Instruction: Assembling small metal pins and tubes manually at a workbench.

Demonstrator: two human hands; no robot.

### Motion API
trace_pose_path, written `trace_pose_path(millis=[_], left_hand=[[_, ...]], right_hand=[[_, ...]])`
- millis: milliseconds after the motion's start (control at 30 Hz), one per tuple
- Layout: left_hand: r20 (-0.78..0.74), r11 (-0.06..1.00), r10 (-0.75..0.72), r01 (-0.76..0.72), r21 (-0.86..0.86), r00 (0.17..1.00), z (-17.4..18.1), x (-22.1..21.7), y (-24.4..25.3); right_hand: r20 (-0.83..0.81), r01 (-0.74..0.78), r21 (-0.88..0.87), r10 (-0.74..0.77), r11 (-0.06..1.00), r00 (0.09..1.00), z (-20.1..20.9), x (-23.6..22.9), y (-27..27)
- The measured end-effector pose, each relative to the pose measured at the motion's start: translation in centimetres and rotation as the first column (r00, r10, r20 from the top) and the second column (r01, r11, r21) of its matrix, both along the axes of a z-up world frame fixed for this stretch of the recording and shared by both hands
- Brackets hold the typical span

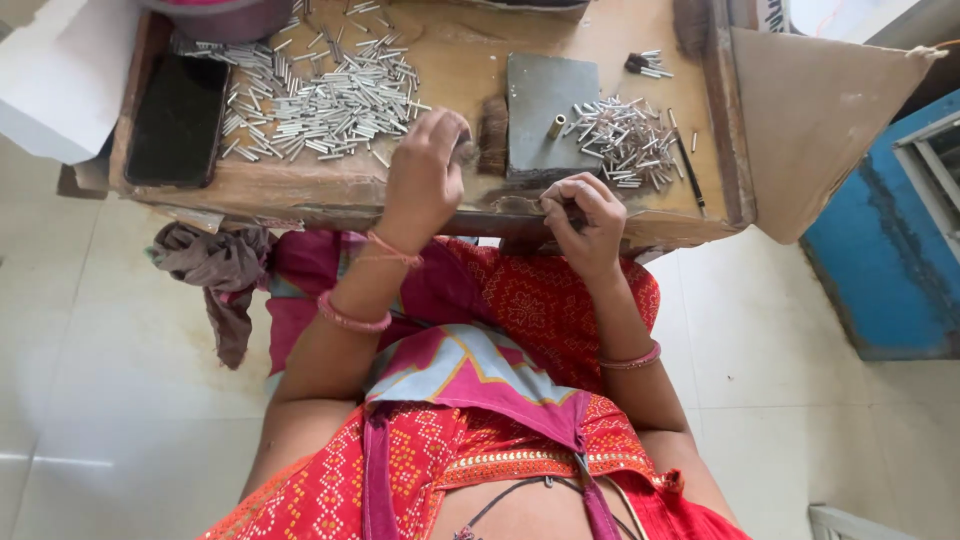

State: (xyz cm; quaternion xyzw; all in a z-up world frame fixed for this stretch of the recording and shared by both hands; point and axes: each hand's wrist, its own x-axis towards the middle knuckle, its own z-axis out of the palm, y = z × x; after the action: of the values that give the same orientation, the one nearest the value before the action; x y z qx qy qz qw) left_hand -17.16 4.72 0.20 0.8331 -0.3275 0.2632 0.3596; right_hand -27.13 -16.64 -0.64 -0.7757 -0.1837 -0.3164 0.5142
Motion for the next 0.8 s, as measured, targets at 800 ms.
trace_pose_path(millis=[800], left_hand=[[0.320,0.879,-0.323,0.408,-0.248,0.891,2.0,-8.7,-3.3]], right_hand=[[-0.136,-0.180,0.871,0.576,0.457,0.806,-0.2,-4.2,0.8]])
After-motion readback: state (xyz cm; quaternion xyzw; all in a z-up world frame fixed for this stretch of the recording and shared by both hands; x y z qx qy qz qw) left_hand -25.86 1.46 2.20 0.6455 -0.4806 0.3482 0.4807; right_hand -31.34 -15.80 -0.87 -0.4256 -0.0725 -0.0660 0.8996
